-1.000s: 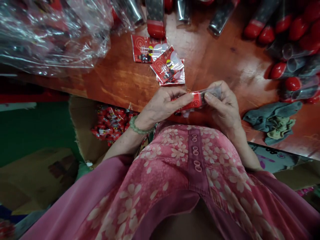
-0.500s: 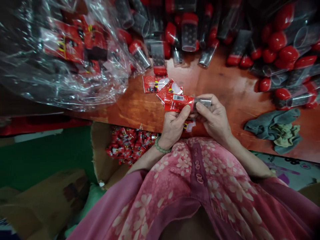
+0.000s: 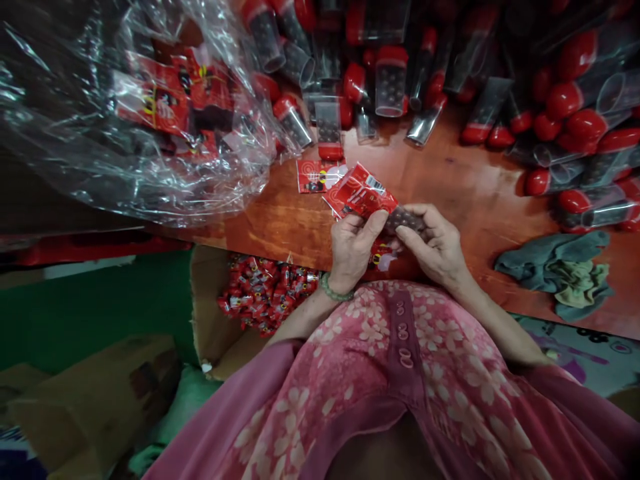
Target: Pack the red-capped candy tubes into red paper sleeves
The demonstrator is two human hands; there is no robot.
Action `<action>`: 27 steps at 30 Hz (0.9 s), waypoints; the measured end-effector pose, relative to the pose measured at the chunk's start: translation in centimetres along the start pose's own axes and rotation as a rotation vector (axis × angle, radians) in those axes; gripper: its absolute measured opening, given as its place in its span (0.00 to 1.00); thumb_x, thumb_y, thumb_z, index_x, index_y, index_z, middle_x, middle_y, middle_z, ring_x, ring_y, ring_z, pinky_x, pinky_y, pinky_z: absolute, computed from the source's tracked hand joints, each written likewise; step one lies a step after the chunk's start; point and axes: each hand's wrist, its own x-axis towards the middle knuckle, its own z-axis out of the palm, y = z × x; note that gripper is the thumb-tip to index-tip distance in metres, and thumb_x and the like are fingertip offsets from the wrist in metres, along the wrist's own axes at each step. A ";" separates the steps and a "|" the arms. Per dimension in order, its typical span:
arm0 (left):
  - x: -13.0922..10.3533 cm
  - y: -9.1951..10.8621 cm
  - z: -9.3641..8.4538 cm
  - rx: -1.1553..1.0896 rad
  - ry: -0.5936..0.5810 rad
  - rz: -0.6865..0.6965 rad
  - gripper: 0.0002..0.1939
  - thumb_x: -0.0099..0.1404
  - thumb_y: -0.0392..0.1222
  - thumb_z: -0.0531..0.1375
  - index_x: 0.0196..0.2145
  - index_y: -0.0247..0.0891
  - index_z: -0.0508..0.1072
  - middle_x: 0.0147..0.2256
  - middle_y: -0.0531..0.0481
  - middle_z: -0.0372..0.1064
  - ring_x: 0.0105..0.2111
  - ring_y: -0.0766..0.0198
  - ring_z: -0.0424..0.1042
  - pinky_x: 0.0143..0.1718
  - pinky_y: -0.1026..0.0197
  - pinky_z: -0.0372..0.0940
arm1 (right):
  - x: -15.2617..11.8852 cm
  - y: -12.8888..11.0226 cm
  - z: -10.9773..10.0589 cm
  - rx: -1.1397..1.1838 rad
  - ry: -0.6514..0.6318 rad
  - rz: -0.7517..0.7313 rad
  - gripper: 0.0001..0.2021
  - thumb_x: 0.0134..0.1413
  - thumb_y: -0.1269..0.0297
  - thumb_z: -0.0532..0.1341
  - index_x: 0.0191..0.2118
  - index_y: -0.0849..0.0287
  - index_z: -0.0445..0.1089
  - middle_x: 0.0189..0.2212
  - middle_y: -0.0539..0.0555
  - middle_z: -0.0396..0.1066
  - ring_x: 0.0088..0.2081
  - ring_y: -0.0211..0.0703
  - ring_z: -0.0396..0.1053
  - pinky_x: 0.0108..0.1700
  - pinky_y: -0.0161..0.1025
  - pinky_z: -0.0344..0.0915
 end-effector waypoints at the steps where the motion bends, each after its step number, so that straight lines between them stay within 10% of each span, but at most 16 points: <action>1: 0.0 0.2 0.0 -0.023 -0.038 -0.012 0.26 0.55 0.66 0.70 0.29 0.38 0.74 0.25 0.54 0.74 0.23 0.70 0.70 0.28 0.63 0.68 | 0.1 0.1 0.1 0.059 -0.032 0.029 0.18 0.57 0.48 0.69 0.46 0.53 0.70 0.29 0.45 0.76 0.24 0.35 0.73 0.29 0.33 0.74; 7: -0.1 1.7 0.4 0.000 -0.133 -0.071 0.38 0.54 0.81 0.58 0.38 0.42 0.75 0.39 0.43 0.80 0.34 0.59 0.77 0.26 0.60 0.69 | 0.8 0.1 0.6 0.180 -0.091 0.110 0.22 0.53 0.44 0.71 0.44 0.53 0.68 0.30 0.46 0.77 0.24 0.34 0.73 0.27 0.32 0.72; 18: 0.4 0.8 0.5 -0.008 -0.157 -0.089 0.30 0.55 0.70 0.68 0.41 0.40 0.78 0.33 0.49 0.81 0.17 0.70 0.67 0.19 0.63 0.63 | 1.0 0.8 0.7 0.295 -0.171 0.129 0.16 0.59 0.51 0.69 0.42 0.54 0.68 0.22 0.43 0.74 0.21 0.34 0.70 0.26 0.32 0.69; 27: 0.5 1.8 1.2 -0.041 -0.078 -0.072 0.35 0.52 0.76 0.65 0.39 0.40 0.79 0.42 0.43 0.81 0.42 0.56 0.81 0.31 0.60 0.72 | 0.6 1.2 1.2 -0.102 0.016 -0.067 0.14 0.59 0.50 0.68 0.45 0.51 0.70 0.29 0.46 0.75 0.28 0.38 0.73 0.33 0.38 0.72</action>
